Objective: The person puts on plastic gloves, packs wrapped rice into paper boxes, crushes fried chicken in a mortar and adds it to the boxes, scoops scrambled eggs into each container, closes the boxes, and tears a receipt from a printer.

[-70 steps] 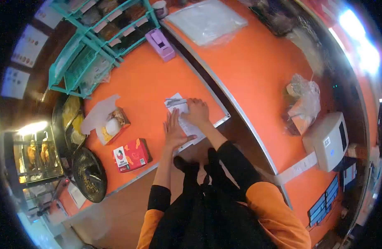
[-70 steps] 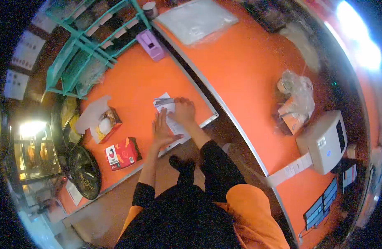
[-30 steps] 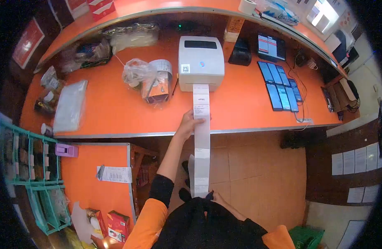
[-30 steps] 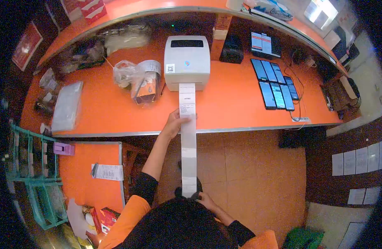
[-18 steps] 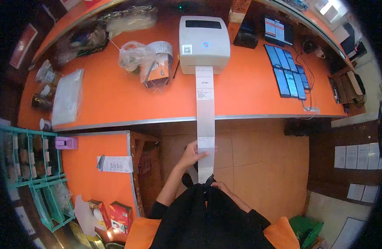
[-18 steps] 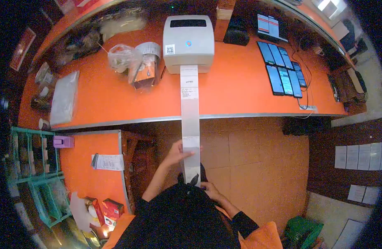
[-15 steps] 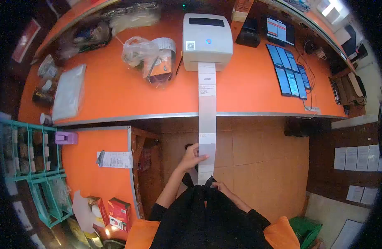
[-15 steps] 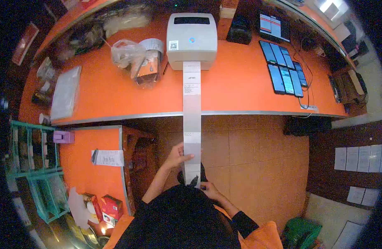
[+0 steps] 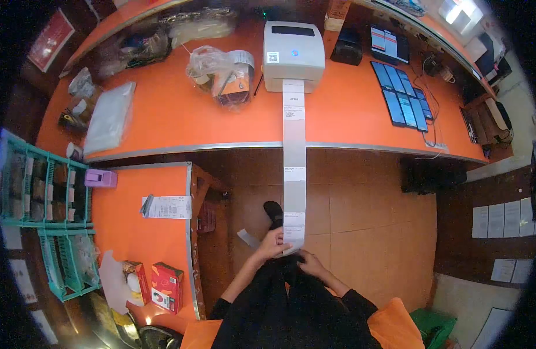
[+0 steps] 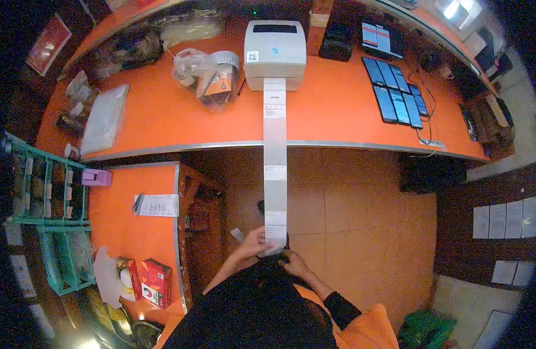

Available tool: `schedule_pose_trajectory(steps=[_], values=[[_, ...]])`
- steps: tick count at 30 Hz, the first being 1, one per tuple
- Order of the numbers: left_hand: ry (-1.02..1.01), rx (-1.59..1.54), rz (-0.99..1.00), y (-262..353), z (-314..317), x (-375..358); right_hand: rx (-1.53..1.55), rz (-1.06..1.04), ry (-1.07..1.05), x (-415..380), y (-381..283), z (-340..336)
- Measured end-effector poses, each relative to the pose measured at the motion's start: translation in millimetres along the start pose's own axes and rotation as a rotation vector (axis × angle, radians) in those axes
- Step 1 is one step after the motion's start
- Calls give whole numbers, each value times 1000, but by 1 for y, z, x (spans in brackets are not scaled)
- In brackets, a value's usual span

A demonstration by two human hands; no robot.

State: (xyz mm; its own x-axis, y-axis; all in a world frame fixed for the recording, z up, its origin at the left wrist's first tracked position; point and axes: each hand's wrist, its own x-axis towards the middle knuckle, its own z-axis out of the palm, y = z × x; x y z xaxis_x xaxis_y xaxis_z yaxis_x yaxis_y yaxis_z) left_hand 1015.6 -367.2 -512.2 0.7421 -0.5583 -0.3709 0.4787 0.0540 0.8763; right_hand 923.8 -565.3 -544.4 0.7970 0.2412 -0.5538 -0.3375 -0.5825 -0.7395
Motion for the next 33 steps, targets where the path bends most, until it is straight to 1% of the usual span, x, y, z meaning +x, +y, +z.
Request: schedule_pose_trajectory(steps=[1, 2, 4, 5, 7, 8, 10, 12, 14, 15, 16, 17, 18, 20, 21, 22, 23, 24, 26, 27, 29, 30, 32, 33], values=[[-4, 76, 16, -11, 1, -3, -12, -25, 106, 0, 2, 2], [-8, 83, 18, -22, 1, -6, -8, -28, 113, 0, 5, 1], [-17, 38, -55, -29, 5, -13, 293, -27, 243, -2, 7, -4], [-32, 32, -42, -32, 7, -16, 296, -28, 252, -1, 12, -10], [-39, 60, -49, -46, 6, -15, -64, -58, 451, 6, 24, -28], [-37, 82, -59, -53, 5, -13, -63, -62, 460, 9, 26, -39], [-6, 105, -58, -43, 5, -12, 124, -44, 691, 17, 20, -74], [35, 123, -59, -29, 5, -5, 411, -113, 878, 53, 51, -102], [163, 77, 7, -16, -4, 6, 510, -287, 968, 63, 17, -155], [169, 86, 14, -11, -10, 15, 557, -360, 956, 67, -5, -184], [242, 56, 19, -4, -15, 24, 604, -431, 943, 68, -29, -214], [313, 25, 25, 2, -21, 35, 673, -400, 919, 62, -69, -245], [313, 32, 33, 7, -28, 47, 739, -368, 896, 60, -103, -276], [437, 168, 62, 15, -41, 76, 877, -450, 829, 82, -117, -338], [496, 192, 103, 18, -46, 93, 874, -459, 840, 101, -116, -367], [547, 216, 144, 21, -51, 111, 779, -530, 790, 122, -112, -398], [647, 232, 56, 18, -57, 126, 680, -595, 743, 139, -109, -433], [744, 251, -33, 12, -66, 143, 675, -600, 767, 156, -111, -466], [910, 321, -71, -13, -78, 172, 6, -642, 960, 188, -115, -519], [899, 333, -78, -16, -72, 181, 14, -629, 969, 203, -109, -544], [1253, -77, 385, -7, -66, 215, -243, -432, 1017, 241, -103, -602], [1249, -78, 393, 10, -65, 229, -243, -436, 1023, 266, -98, -631], [1077, -701, 592, 57, -57, 230, -435, -297, 1234, 313, -91, -679], [1084, -701, 590, 86, -44, 233, -496, -273, 1273, 327, -97, -699]])
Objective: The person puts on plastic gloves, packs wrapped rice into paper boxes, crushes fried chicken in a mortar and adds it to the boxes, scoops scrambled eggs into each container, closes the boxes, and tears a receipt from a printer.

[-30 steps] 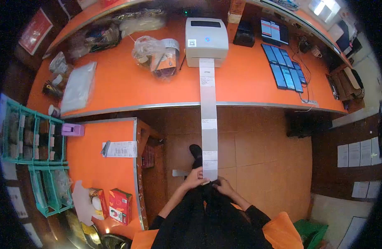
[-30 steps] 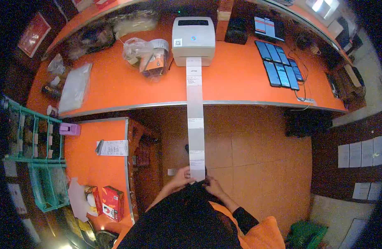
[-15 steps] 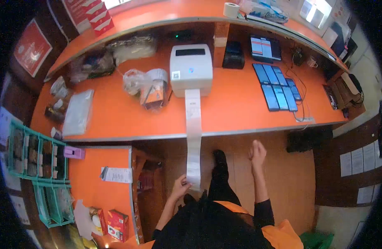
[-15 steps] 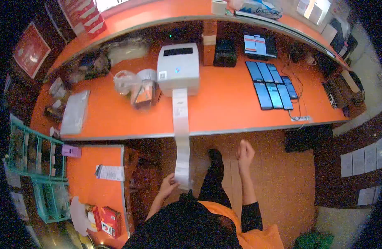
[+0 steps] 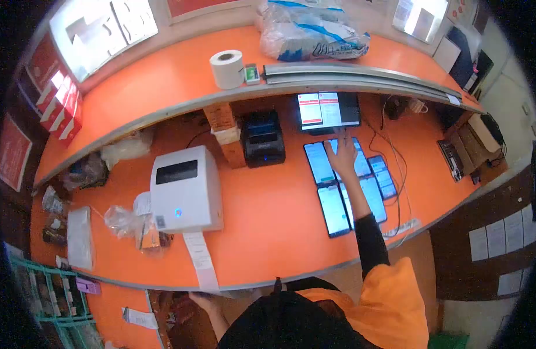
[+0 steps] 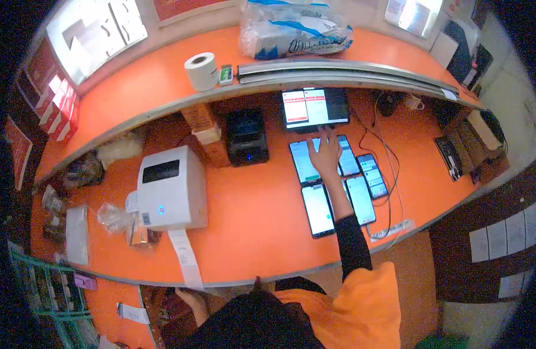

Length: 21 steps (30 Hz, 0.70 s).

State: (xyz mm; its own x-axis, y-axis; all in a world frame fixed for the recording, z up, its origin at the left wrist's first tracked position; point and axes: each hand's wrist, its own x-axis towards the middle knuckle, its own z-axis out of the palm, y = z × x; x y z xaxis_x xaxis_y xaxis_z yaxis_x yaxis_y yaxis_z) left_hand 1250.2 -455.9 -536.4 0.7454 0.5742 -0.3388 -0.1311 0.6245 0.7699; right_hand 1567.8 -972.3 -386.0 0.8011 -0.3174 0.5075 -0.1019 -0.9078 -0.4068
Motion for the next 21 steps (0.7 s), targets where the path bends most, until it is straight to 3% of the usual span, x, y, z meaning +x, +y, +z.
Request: schedule_pose_trajectory(steps=[3, 6, 8, 16, 18, 21], values=[[112, -88, 93, 18, 50, -7, -16, -27, 23, 54, 15, 28], [173, 170, 93, 5, -13, 36, -138, -100, 70, 84, 10, 43], [180, 174, 101, 6, -7, 32, -131, -98, 67, 93, 7, 47], [122, 232, 153, 9, 1, 26, -120, -107, 83, 98, 11, 45], [323, 436, 193, 16, 21, 15, -94, -90, 80, 88, 10, 34], [346, 590, 170, 22, 11, 20, -43, -125, 63, 74, 5, 14]])
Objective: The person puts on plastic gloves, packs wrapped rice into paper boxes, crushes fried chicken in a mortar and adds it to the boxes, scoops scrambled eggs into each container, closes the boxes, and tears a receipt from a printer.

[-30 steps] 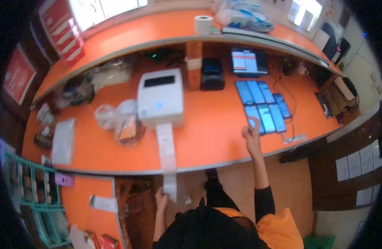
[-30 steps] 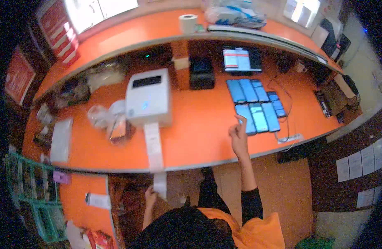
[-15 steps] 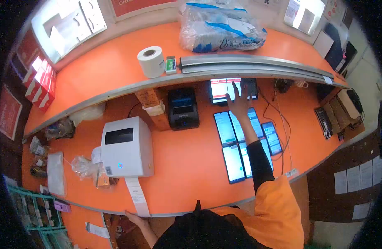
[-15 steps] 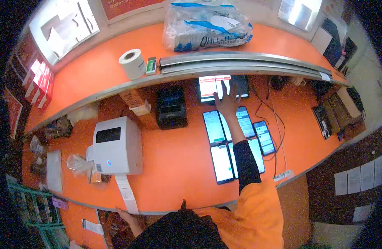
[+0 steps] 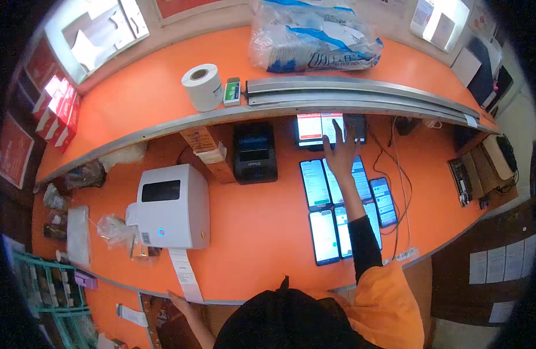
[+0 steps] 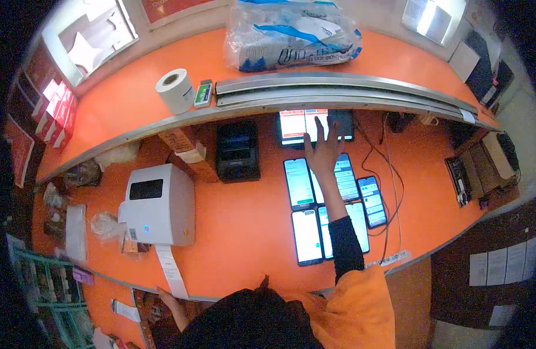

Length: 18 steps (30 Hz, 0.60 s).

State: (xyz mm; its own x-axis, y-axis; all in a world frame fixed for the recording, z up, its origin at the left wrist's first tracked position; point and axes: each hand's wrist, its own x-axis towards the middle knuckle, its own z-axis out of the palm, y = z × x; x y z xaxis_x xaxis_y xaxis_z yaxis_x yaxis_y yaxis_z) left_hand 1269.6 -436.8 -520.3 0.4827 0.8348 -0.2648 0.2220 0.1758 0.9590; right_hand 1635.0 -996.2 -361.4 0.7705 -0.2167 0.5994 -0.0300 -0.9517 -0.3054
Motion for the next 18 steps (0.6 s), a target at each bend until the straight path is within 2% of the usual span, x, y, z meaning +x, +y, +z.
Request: schedule_pose_trajectory(steps=[1, 2, 3, 4, 6, 8, 10, 12, 14, 15, 17, 18], values=[[3, -5, 3, -2, -5, 4, 33, 36, -26, -6, -9, -9], [-95, -20, 1, -5, -11, 7, 37, 32, -22, -13, -17, -15], [-194, -36, -1, -9, -17, 10, 98, 10, 42, -23, -25, -21], [-191, -41, 1, -14, -22, 17, 158, -12, 105, -33, -32, -25], [-255, 79, 56, -22, -31, 27, 343, -15, 51, -58, -39, -17], [-231, 15, 39, -24, -30, 27, 710, -10, -34, -86, -64, -22], [-209, -45, 21, -21, -28, 26, 622, 71, -287, -120, -87, -28], [-189, 194, 141, -15, -29, 20, 742, 54, -350, -160, -99, -7], [-193, 173, 128, -29, -34, 30, 871, 191, -567, -176, -128, -40], [-202, 154, 118, -35, -37, 35, 873, 185, -569, -191, -132, -37], [-186, 162, 135, -27, -33, 26, 573, -163, -583, -218, -135, -27], [-175, 173, 150, -24, -30, 23, 572, -165, -584, -223, -137, -25]])
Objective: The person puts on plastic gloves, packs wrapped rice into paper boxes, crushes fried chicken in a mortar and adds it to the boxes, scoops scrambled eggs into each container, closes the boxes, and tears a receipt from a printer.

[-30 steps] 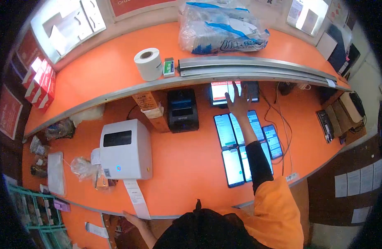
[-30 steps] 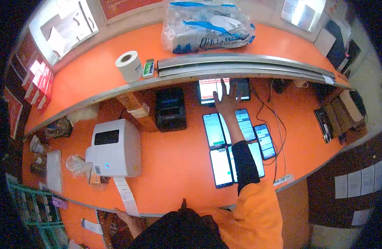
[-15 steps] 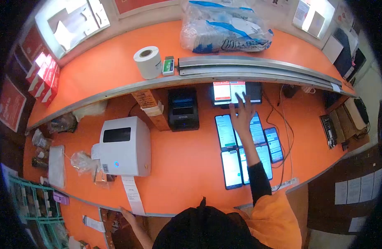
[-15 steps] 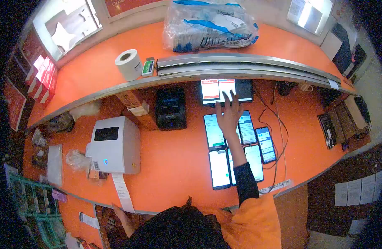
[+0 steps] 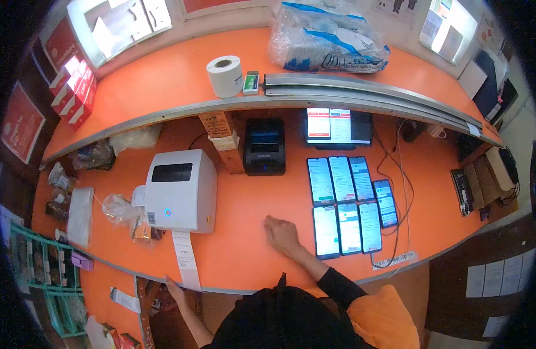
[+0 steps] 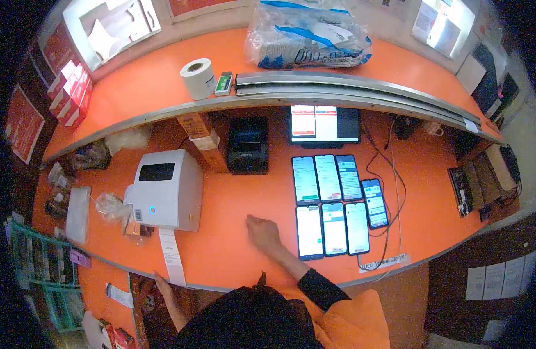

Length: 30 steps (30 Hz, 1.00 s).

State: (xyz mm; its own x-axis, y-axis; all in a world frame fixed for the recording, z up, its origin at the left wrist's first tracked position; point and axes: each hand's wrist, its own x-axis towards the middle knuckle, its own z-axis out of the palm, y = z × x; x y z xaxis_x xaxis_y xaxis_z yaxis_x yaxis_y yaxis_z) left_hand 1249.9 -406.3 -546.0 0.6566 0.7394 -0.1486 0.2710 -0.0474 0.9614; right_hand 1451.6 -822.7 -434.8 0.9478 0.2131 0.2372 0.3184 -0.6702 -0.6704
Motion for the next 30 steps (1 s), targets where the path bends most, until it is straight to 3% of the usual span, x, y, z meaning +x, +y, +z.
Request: schedule_pose_trajectory(steps=[2, 4, 6, 10, 12, 16, 20, 22, 23, 24, 25, 30], values=[[-39, -94, -30, 2, 0, 0, -121, -188, -24, -5, 1, 8], [-75, -190, -64, 4, 2, 0, -138, -174, -1, -3, -1, 8], [-42, -12, -2, 5, 1, 1, -152, -165, 19, -2, 0, 8], [-62, -83, -19, -38, -16, 16, -163, -146, 51, -1, -3, 7], [82, 180, -135, -39, -11, 16, -151, -146, 39, 1, -7, 6], [1, -182, -333, 73, 22, -36, -168, -103, -24, 2, -7, 4], [-153, -372, -158, 28, 11, -11, -191, -74, -36, 5, -4, 1], [-168, -176, -136, 13, -3, -1, -182, -92, -85, 3, -5, 6], [-23, -312, -204, 68, 25, -36, -202, -137, -13, 3, -3, 7], [-93, -396, -135, 38, 19, -21, -220, -180, 62, 3, -2, 8], [-72, -116, -108, -11, 2, 4, -201, -209, 38, 3, -4, 8], [-64, -105, -91, 35, 11, -14, -217, -183, 43, 3, -10, 4]])
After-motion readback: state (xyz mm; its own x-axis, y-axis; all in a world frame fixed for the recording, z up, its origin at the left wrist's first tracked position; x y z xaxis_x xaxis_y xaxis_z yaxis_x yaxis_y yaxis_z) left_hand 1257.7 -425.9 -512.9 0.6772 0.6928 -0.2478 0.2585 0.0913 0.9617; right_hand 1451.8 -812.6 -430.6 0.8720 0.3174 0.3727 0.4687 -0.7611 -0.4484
